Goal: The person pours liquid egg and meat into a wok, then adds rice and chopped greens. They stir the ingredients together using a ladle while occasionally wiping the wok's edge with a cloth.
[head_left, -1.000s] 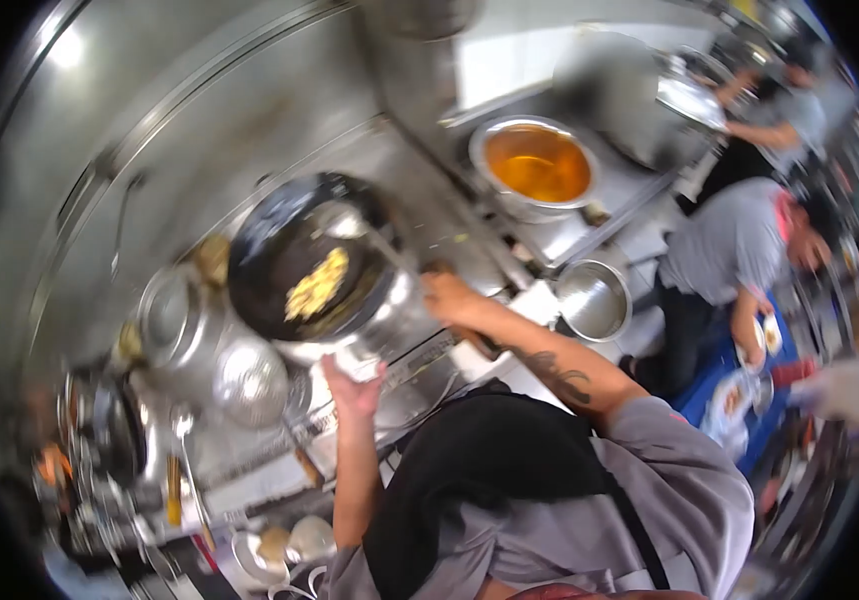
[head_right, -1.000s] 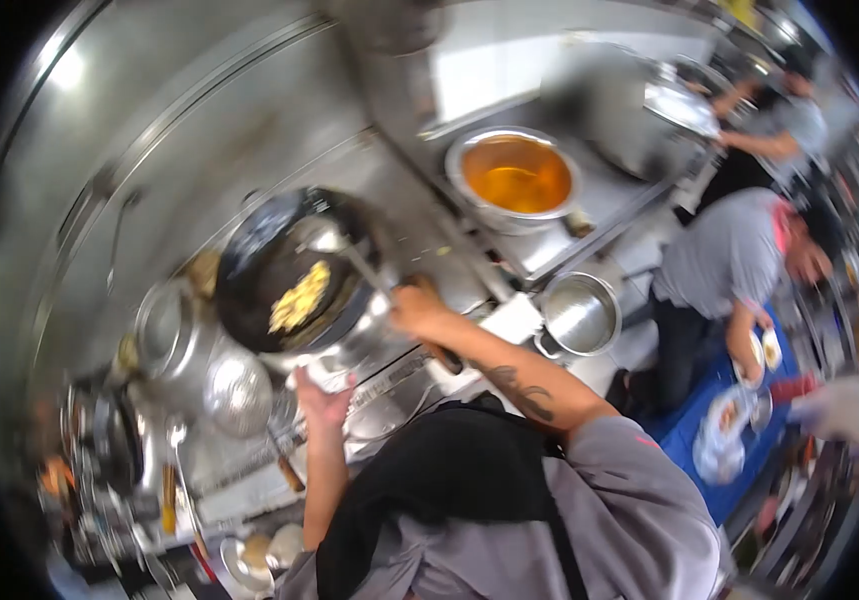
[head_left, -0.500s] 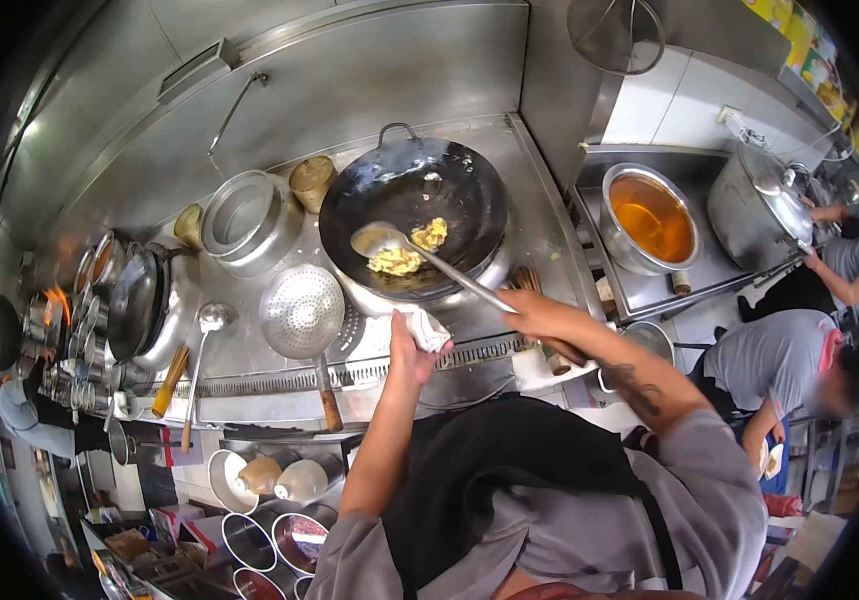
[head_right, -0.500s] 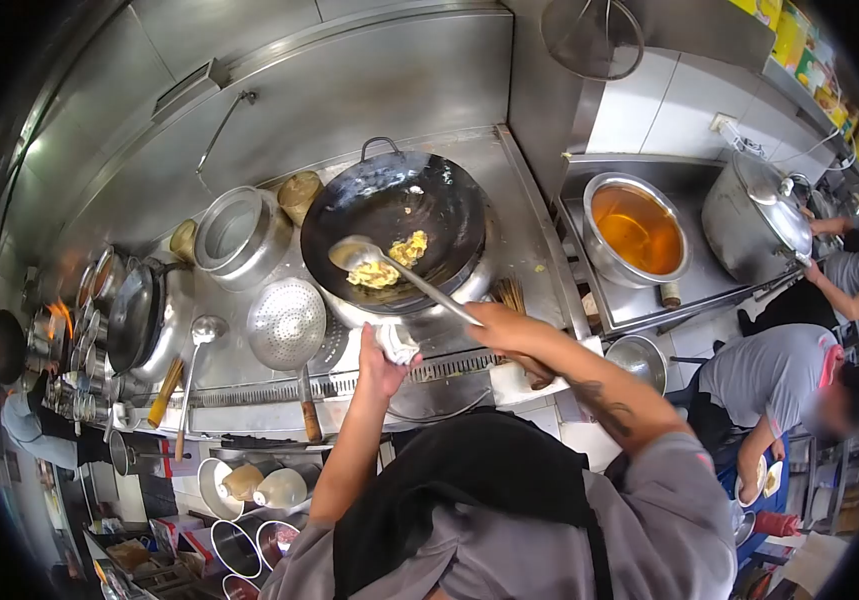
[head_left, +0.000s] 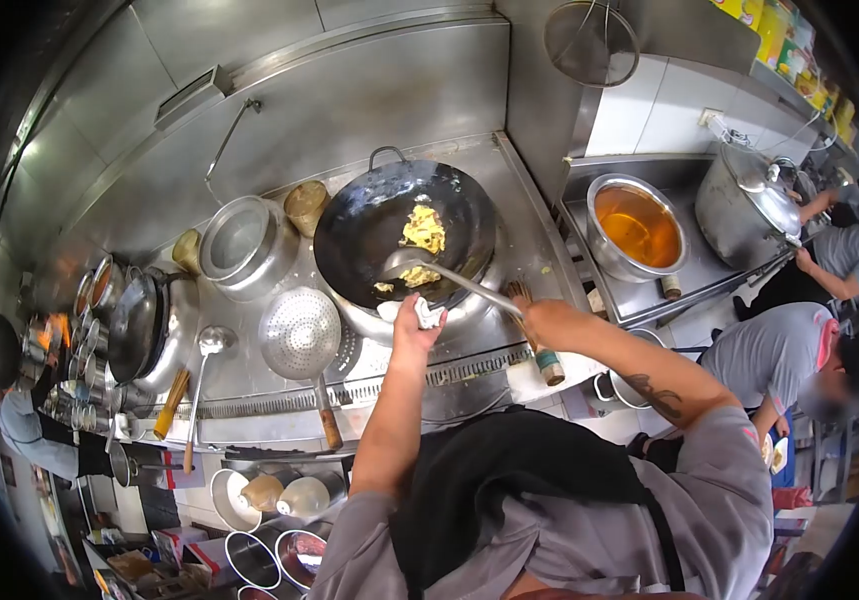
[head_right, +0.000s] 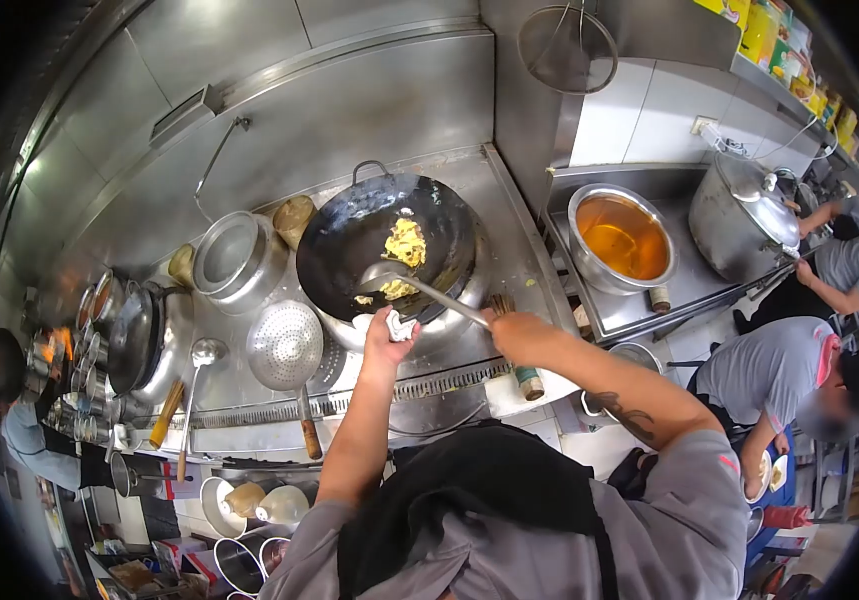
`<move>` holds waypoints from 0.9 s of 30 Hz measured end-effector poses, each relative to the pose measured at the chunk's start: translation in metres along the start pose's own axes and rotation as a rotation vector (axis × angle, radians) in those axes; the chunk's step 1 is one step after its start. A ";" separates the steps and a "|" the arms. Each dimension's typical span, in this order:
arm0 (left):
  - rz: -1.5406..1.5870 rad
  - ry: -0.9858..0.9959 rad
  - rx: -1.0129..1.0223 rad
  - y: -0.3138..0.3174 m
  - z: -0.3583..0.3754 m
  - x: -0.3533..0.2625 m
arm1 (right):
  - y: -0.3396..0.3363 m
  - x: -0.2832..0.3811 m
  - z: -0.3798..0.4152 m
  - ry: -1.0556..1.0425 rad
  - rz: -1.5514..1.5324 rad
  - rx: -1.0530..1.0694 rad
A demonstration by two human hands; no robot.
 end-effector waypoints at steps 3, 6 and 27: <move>-0.062 0.041 -0.001 -0.023 -0.023 0.002 | -0.006 -0.016 -0.004 -0.016 0.078 -0.084; 0.017 0.009 0.025 0.010 0.054 0.013 | -0.028 -0.025 -0.002 -0.013 0.167 -0.100; 0.023 0.037 0.007 0.022 0.085 0.013 | -0.058 -0.025 0.014 -0.121 0.047 0.042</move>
Point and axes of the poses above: each hand's wrist, its own z-axis away from the middle knuckle, its own y-axis out of the palm, x = y × z, the point moved 9 cm from there along -z, towards the middle knuckle, and after that the axes turned 5 degrees about z, right-handed, at the moved point
